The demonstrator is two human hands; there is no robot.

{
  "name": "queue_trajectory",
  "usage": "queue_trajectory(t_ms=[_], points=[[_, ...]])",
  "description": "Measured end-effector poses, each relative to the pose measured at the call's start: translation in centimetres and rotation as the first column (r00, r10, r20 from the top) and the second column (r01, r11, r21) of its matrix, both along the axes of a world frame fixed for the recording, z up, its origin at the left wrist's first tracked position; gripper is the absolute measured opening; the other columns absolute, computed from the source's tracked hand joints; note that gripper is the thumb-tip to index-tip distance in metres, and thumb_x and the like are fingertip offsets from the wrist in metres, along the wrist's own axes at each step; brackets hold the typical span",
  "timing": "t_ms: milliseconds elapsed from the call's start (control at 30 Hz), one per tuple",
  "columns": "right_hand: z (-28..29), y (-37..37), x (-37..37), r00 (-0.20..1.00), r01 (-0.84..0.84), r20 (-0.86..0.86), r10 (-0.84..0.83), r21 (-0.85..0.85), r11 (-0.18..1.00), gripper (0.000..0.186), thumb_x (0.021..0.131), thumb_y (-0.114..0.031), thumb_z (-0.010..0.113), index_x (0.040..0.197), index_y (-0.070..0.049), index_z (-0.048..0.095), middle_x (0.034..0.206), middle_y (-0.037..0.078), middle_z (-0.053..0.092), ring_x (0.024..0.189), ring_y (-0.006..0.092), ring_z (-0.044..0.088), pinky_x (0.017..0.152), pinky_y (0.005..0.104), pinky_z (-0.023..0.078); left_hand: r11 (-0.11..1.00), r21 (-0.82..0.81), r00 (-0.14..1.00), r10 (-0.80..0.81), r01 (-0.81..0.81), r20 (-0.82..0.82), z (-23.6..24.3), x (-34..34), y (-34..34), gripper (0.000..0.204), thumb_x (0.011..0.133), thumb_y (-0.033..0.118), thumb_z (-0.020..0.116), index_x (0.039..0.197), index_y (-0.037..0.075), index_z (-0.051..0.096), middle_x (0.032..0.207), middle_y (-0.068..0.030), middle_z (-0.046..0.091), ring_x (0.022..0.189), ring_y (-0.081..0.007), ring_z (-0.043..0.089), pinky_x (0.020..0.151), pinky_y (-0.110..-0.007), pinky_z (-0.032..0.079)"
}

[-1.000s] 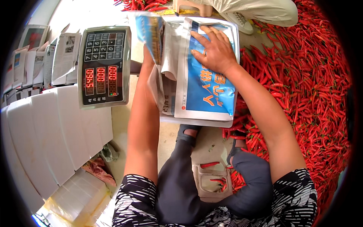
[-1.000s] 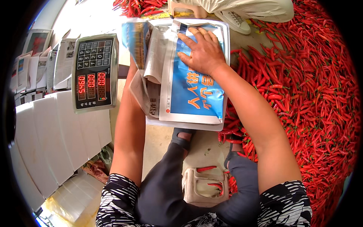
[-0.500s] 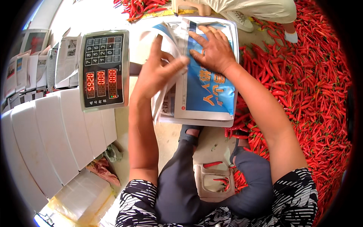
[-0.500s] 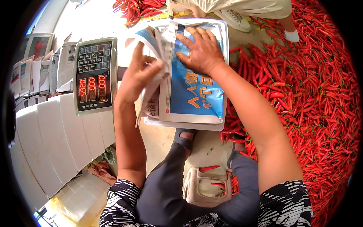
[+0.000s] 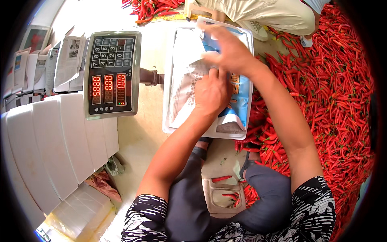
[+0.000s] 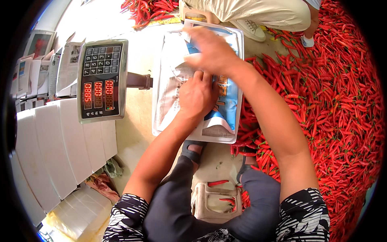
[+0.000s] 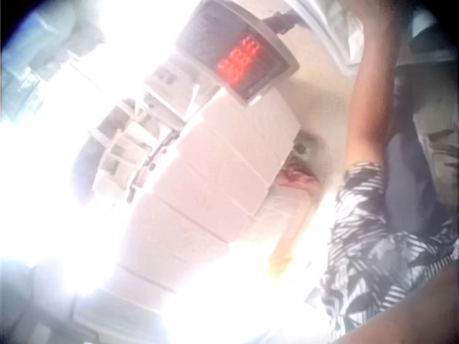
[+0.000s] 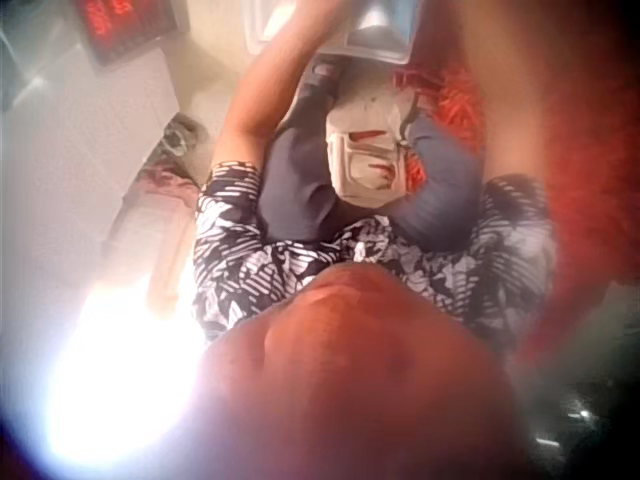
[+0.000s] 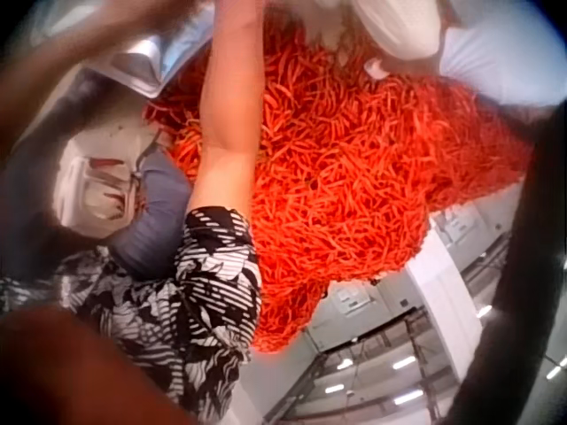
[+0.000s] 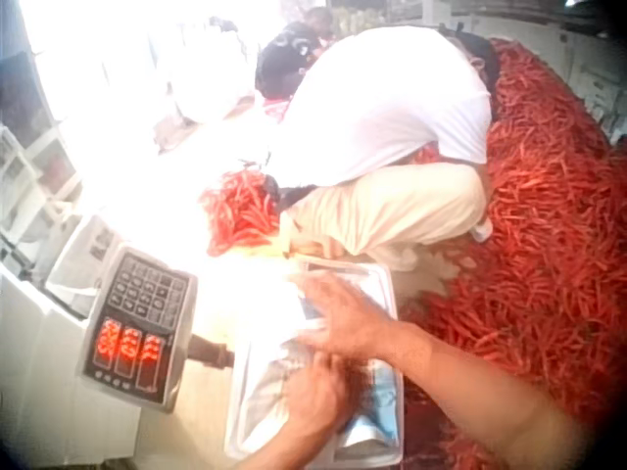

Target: The person sits on the floor amidst a large pile of red chili peppers, picking them up by hand and placing them into a white cardboard box. The person also handles a digital scale and a green sack, occasionally adjusting the peppers in the box.

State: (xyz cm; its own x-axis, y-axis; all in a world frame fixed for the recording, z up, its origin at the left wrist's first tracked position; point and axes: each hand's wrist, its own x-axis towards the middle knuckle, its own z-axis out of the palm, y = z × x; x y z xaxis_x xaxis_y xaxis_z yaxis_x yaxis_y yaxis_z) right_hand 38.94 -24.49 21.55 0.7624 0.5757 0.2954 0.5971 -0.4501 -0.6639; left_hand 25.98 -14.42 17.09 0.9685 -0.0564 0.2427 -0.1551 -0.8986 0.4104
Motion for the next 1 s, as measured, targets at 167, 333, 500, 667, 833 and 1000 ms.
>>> queue_trajectory(t_ms=[167,333,500,667,833,1000], points=[[-0.2,3.6,0.8,0.848,0.032,0.49,0.201,-0.427,0.903,0.056,0.089,-0.035,0.08,0.142,-0.023,0.068,0.14,0.012,0.067,0.119,0.0266,0.068,0.098,0.0448,0.056,0.978,-0.123,0.986,-0.165,0.165,0.015,1.1,-0.3,0.5,0.025,0.091,0.017,0.074,0.113,0.005,0.075,0.1,-0.0162,0.07,0.085,-0.0365,0.071,0.072,-0.046,0.056],[-1.6,1.8,5.0,0.948,0.195,0.297,-0.115,-0.255,0.947,0.035,0.1,-0.033,0.069,0.127,-0.013,0.079,0.116,0.016,0.078,0.107,0.0344,0.074,0.097,0.0448,0.057,0.988,-0.152,0.966,0.051,-0.012,0.253,5.0,-4.4,6.3,0.032,0.091,0.004,0.07,0.123,0.002,0.074,0.121,-0.0194,0.069,0.114,-0.0382,0.064,0.101,-0.046,0.05],[-3.9,1.3,7.3,0.872,0.462,-0.124,-0.474,-0.114,0.879,0.043,0.106,-0.045,0.06,0.126,-0.01,0.077,0.113,0.019,0.079,0.106,0.0387,0.073,0.1,0.0466,0.055,0.858,-0.497,0.988,0.074,-0.132,-0.134,1.3,-7.1,12.9,0.052,0.108,0.029,0.058,0.154,0.006,0.057,0.158,-0.0221,0.053,0.146,-0.0399,0.05,0.124,-0.05,0.036],[-5.6,1.8,8.1,0.802,0.597,0.173,-0.571,-0.192,0.779,0.041,0.102,-0.043,0.061,0.122,-0.009,0.073,0.126,0.015,0.072,0.117,0.0364,0.069,0.096,0.0492,0.056,0.991,0.05,0.966,-0.11,0.126,-0.234,3.0,-9.5,7.5,0.072,0.103,0.062,0.057,0.165,0.026,0.05,0.178,-0.019,0.026,0.165,-0.0476,0.017,0.133,-0.06,0.012],[-6.4,1.2,8.7,0.893,0.447,0.193,-0.406,-0.485,0.752,0.072,0.092,-0.035,0.076,0.156,-0.017,0.05,0.159,0.018,0.049,0.142,0.0344,0.055,0.116,0.0457,0.047,0.956,0.159,0.954,-0.21,0.247,-0.216,2.9,-9.1,4.1,0.081,0.097,0.08,0.052,0.164,0.034,0.05,0.178,-0.0097,0.031,0.162,-0.0577,0.011,0.128,-0.074,0.004],[-5.5,1.6,7.8,0.83,0.509,0.505,-0.237,-0.513,0.692,0.054,0.094,-0.042,0.069,0.137,-0.01,0.064,0.144,0.014,0.062,0.131,0.0342,0.06,0.11,0.0553,0.046,0.967,-0.045,0.957,-0.253,0.249,-0.142,2.4,-9.3,6.0,0.056,0.104,0.058,0.058,0.15,0.026,0.065,0.164,-0.0055,0.052,0.157,-0.0429,0.035,0.128,-0.067,0.014]])
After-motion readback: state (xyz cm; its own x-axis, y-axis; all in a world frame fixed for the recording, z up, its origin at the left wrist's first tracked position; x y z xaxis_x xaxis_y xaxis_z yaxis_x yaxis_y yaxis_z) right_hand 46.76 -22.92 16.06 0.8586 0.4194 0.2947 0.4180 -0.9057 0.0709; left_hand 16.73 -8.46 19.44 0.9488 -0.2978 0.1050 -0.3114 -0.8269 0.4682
